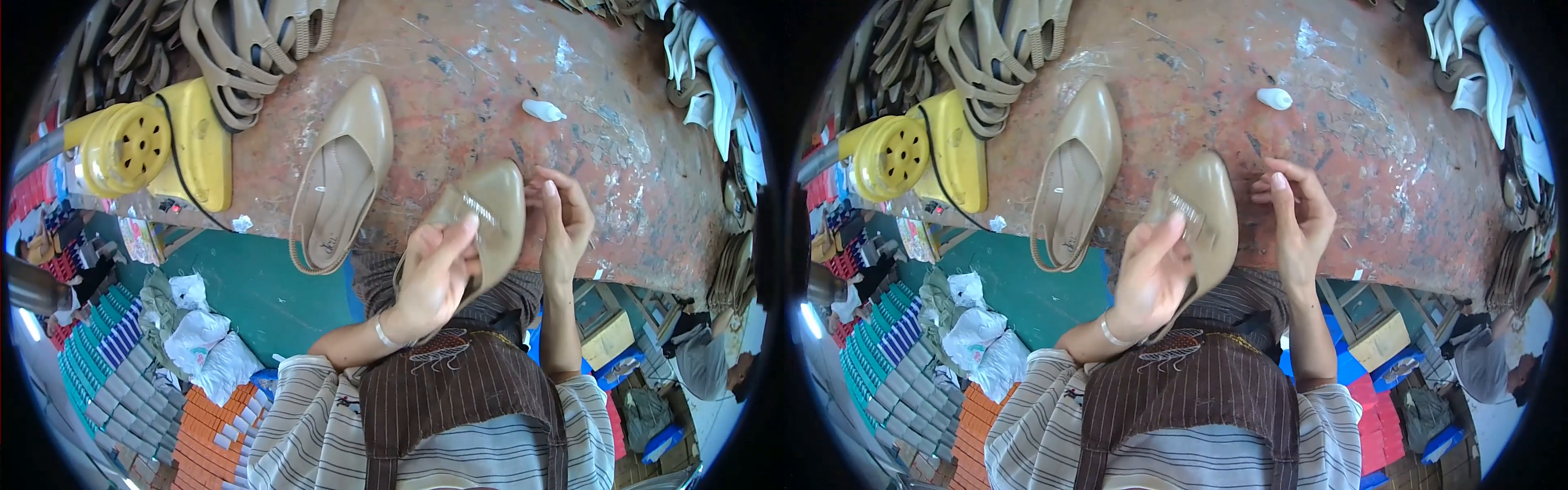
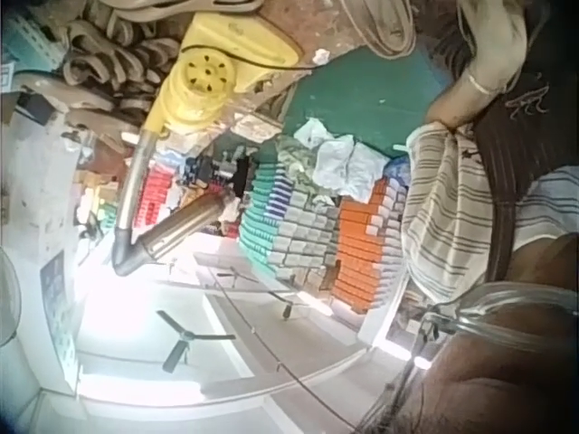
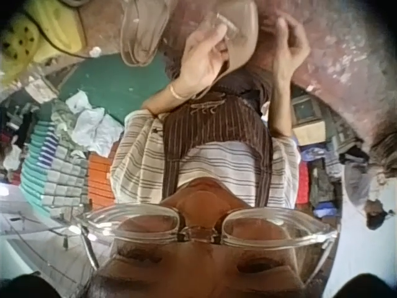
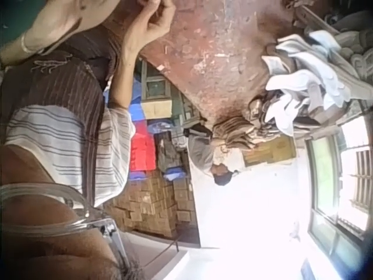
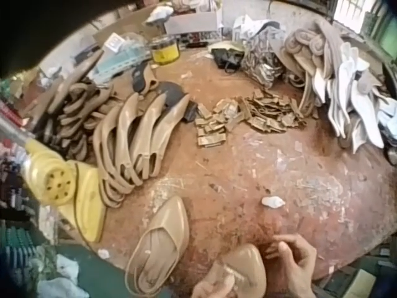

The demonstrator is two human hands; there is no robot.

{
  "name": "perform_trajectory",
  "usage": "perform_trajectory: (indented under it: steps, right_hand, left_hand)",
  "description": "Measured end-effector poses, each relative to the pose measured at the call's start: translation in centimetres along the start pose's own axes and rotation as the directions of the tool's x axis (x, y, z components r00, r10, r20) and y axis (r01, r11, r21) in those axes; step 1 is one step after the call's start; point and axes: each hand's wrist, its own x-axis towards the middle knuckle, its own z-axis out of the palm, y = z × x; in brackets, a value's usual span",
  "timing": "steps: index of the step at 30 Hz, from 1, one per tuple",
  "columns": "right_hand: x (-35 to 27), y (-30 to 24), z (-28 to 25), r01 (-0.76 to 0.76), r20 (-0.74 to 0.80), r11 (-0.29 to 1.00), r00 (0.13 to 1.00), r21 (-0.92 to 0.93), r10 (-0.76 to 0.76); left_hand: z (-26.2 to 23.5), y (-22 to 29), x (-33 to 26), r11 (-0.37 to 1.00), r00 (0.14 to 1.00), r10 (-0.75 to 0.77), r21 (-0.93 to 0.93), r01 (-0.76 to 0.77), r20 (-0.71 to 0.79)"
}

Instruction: Applying glue and attaching decorative buckles to beige flat shoes at a workshop bench.

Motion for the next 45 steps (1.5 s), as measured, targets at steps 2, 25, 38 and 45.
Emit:
perform_trajectory:
  steps: [2,25,38,45]
  right_hand:
    - [0.2,0.3,1.6,-0.033,0.128,0.997,0.991,-0.075,0.042]
    - [-0.5,1.6,0.3,0.197,-0.060,0.960,0.975,-0.200,-0.212]
    - [7.8,3.6,-1.1,0.479,0.071,0.752,0.860,-0.453,-0.505]
    - [8.8,3.1,-0.3,0.411,0.084,0.801,0.904,-0.435,-0.419]
  left_hand:
    - [0.3,2.2,-3.0,0.989,0.991,0.054,-0.142,-0.037,0.120]
    - [-3.1,11.4,1.2,0.659,0.638,0.736,0.458,-0.597,-0.228]
    - [-3.3,-4.2,4.1,0.969,0.978,0.210,0.131,-0.210,0.011]
    - [-4.9,-6.2,10.1,0.975,0.971,0.188,-0.150,-0.166,0.148]
